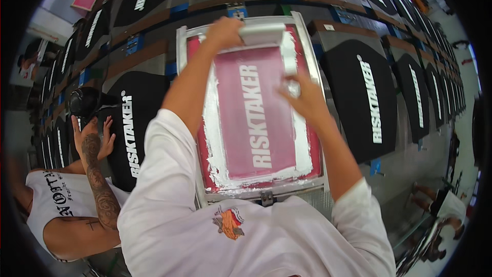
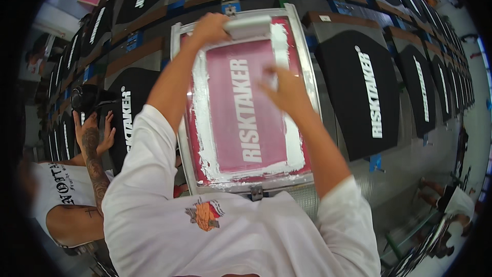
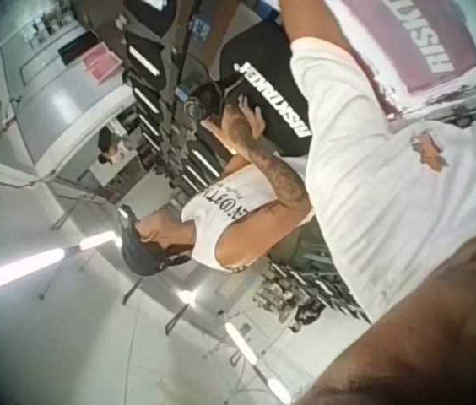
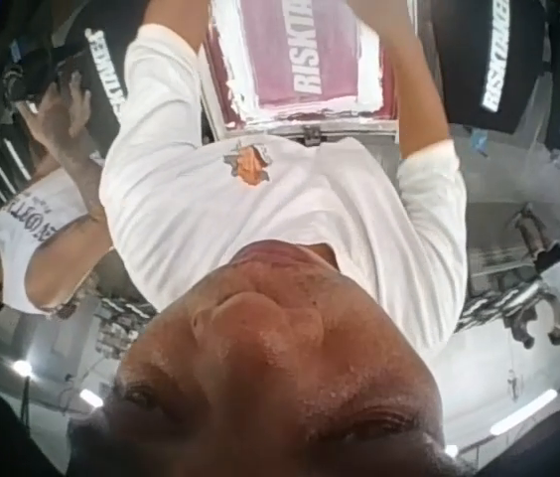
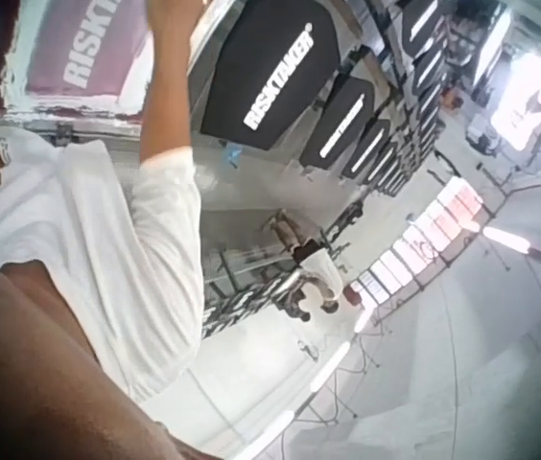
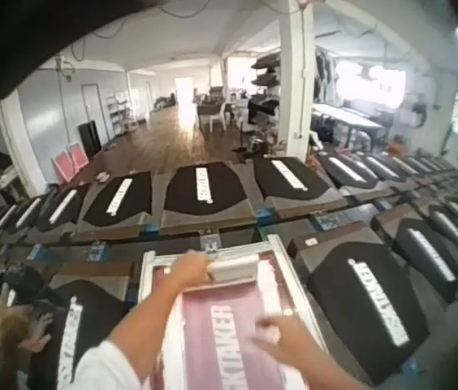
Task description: Applying white ink to black t-shirts using a screen printing press and a squeegee.
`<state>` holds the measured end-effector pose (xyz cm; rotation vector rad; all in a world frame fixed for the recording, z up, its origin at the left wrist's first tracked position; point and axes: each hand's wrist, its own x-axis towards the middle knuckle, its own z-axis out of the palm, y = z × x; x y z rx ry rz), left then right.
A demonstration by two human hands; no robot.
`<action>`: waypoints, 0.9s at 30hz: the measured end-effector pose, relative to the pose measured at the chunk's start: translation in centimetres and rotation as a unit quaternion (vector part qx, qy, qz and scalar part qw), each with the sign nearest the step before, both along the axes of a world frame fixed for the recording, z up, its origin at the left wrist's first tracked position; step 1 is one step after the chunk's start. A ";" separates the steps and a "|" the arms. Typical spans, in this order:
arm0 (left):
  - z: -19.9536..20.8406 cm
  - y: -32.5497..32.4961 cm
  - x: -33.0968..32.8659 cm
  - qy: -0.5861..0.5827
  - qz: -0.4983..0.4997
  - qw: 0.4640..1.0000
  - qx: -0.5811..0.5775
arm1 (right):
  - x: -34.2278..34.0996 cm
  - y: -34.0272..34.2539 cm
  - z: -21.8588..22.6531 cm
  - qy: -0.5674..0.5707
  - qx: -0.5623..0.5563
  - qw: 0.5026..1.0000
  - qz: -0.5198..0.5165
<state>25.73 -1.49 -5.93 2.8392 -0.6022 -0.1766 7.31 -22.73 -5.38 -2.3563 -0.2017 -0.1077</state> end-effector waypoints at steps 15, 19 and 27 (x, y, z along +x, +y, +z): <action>-2.0 0.2 -4.5 -0.012 -0.010 0.998 0.057 | -30.8 2.4 -8.4 0.448 0.192 0.872 -0.039; -1.9 -1.2 -17.0 0.006 -0.043 0.996 0.077 | -30.6 2.5 -8.7 0.402 0.233 0.885 -0.026; -1.7 -3.6 -44.6 -0.146 0.000 0.986 -0.078 | -30.5 2.7 -7.2 0.267 0.201 0.942 -0.034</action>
